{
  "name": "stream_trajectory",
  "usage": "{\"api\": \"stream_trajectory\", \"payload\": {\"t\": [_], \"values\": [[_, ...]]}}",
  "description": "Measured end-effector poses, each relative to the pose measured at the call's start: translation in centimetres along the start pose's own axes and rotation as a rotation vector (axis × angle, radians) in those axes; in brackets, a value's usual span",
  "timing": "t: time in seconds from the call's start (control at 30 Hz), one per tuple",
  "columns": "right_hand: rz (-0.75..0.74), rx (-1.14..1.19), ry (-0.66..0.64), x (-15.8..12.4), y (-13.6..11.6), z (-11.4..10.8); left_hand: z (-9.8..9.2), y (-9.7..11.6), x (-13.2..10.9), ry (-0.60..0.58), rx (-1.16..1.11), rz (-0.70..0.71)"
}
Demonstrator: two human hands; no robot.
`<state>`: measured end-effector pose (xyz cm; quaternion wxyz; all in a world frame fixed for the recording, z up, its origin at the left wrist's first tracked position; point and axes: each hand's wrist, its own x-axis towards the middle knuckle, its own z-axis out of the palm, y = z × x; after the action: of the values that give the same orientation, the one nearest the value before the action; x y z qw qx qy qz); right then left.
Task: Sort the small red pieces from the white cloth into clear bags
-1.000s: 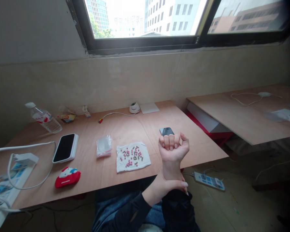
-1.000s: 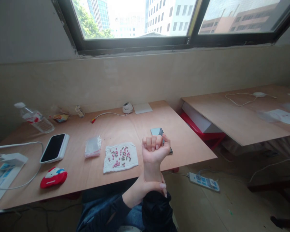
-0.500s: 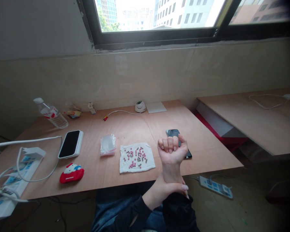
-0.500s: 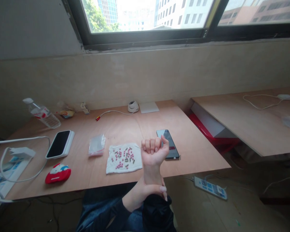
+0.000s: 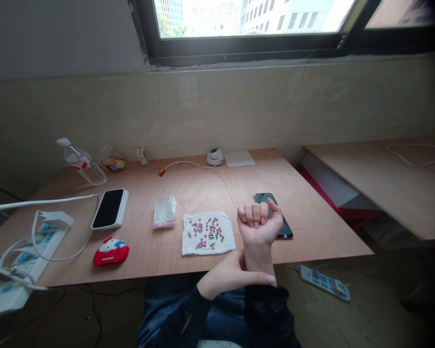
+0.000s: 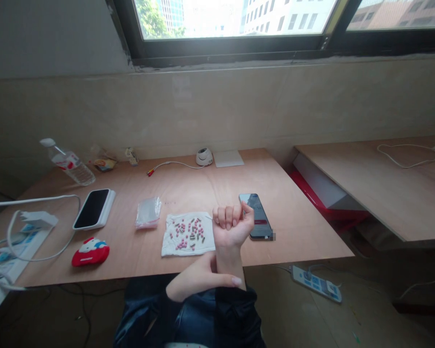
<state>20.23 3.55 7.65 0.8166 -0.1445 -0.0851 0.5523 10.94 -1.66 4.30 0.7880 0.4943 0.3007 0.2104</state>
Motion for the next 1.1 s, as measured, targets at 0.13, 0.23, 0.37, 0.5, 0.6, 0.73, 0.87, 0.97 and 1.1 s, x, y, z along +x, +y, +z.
{"api": "stream_trajectory", "payload": {"t": [0.13, 0.23, 0.37, 0.5, 0.6, 0.73, 0.87, 0.97, 1.1], "values": [[0.009, -0.048, 0.012, 0.8, -0.8, -1.3, -5.1, 2.9, -1.5, 0.398, 0.255, 0.176], [0.033, -0.090, 0.060, 1.5, -1.5, -2.5, -10.0, 4.4, -2.9, 0.832, 0.401, 0.276], [0.050, -0.106, 0.106, 1.9, -2.1, -3.4, -14.8, 4.8, -5.1, 1.182, 0.843, 0.154], [0.065, -0.123, 0.083, 1.8, -2.0, -3.4, -16.5, 3.6, -6.4, 1.122, 1.279, 0.013], [0.078, -0.147, 0.073, 1.6, -1.6, -3.0, -16.8, 2.8, -6.5, 1.059, 1.352, -0.007], [0.092, -0.187, 0.048, 1.2, -0.9, -2.2, -17.2, 2.3, -6.5, 1.049, 1.373, -0.026], [0.132, -0.196, 0.009, 0.8, -0.2, -1.5, -17.5, 2.2, -6.5, 1.045, 1.363, -0.033], [0.161, -0.182, 0.015, 0.5, 0.3, -1.0, -17.5, 2.3, -6.5, 1.080, 1.334, 0.016], [0.239, -0.209, -0.023, 0.2, 0.7, -0.4, -17.1, 3.0, -6.9, 1.301, 1.283, 0.258]]}}
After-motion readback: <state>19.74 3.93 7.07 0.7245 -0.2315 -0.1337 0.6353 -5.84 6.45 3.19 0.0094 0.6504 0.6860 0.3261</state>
